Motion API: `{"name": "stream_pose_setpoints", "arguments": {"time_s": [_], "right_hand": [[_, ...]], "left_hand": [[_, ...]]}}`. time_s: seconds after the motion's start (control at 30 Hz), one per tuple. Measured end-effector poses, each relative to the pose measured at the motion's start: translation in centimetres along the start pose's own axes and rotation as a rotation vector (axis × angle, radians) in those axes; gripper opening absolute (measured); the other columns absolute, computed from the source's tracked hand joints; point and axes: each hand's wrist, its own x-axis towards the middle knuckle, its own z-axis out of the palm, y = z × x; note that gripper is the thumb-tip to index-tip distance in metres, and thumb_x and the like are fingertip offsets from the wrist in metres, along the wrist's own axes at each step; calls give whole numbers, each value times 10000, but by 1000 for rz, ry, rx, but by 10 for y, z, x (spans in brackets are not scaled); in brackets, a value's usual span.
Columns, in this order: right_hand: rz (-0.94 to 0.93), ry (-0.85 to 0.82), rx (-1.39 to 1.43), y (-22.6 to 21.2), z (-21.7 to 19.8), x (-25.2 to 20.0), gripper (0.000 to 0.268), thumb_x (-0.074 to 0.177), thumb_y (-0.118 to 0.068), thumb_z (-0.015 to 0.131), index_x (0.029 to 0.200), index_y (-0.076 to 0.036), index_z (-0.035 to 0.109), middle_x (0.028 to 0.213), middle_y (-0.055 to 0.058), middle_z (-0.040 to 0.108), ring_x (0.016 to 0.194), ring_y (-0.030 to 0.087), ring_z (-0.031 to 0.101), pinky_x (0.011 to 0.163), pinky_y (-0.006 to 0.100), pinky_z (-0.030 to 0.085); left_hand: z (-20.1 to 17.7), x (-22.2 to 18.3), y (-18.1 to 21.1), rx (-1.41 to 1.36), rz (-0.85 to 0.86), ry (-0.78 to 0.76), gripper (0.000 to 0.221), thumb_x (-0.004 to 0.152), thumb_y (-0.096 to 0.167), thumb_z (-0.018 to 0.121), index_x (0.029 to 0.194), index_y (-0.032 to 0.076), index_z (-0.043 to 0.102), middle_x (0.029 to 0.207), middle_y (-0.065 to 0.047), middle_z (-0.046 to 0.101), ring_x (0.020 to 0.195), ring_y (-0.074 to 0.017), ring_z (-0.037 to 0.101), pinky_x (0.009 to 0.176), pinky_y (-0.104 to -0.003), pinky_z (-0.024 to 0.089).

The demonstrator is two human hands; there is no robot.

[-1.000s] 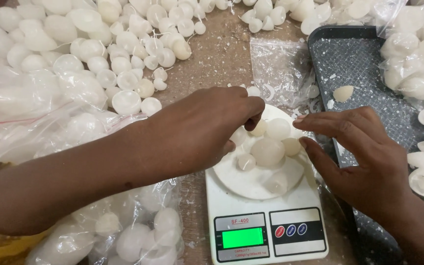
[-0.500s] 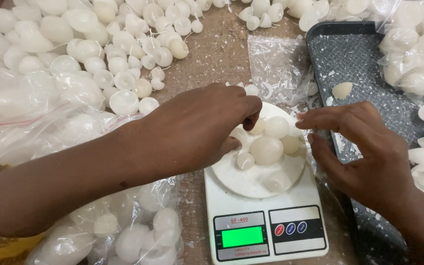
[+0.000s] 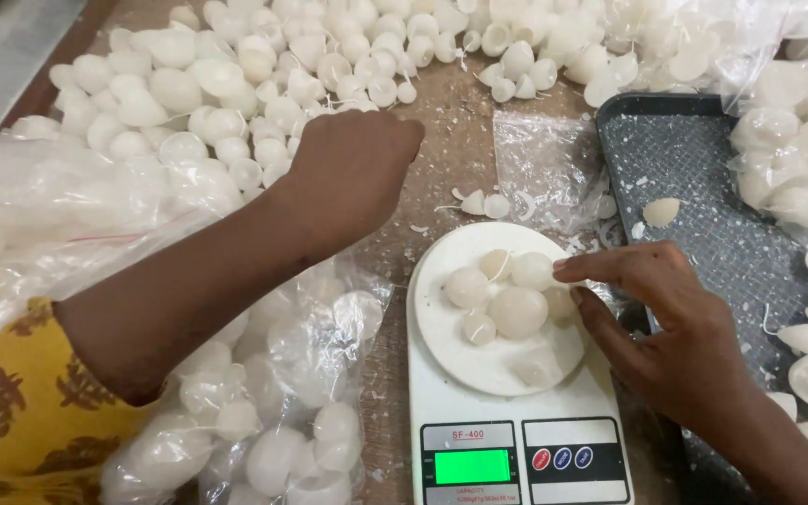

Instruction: The person picks up white wick candles from a large pile on the table and places them one at a time onto a digital kitchen scale to weigh a batch. They then open a clear ziplock bag, transfer the weighed candles into it, and seal the bag.

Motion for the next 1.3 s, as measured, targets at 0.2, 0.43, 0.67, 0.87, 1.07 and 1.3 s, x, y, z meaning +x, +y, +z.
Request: {"name": "stream_pose_setpoints", "arguments": {"time_s": [0.2,0.43,0.67,0.87,1.07,1.3], "right_hand": [[162,1,-40,2,-1,-3,233,838,-121,768,1070,-136,761,1024,50,756,874,177,701,674,327,580],[109,31,-74,-4,0,-7,203,850,-117,752,1053,-122,757,1044,53,757,890,170,700,746,330,585],[21,65,-78,-6,7,-15,191,834,-78,745,1019,-124,748,1084,44,773,1025,193,703,853,346,590],[-39,133,-26,-13,6,-4,226,776,-41,764,984,-129,759,1025,26,786,1053,201,700,905,354,580],[-20,94,-20,1,7,-6,211,797,-29,755,987,-120,750,1072,33,781,1071,193,698,899,341,577],[-140,91,-160,26,-8,-4,105,909,-33,743,1005,-69,720,1098,79,766,986,195,725,892,370,526]], "left_hand": [[16,7,-20,102,-153,-183,144,860,51,625,976,45,711,943,-185,730,892,-369,731,710,-505,574],[36,28,-71,222,-125,135,187,796,61,668,981,52,697,1000,-170,701,988,-365,667,791,-520,548],[58,35,-98,56,-189,70,329,824,47,683,1150,79,652,1119,-174,663,1067,-373,633,849,-509,540],[76,50,-82,-37,-80,77,527,754,121,772,1265,154,648,1153,-160,635,1097,-380,591,870,-488,529],[78,42,-82,18,-49,37,358,789,64,748,1136,152,724,1163,-148,648,1114,-400,578,893,-477,541],[40,37,-59,-236,-57,29,486,695,196,941,1104,106,696,1141,-205,596,1006,-361,627,837,-456,545]]}}
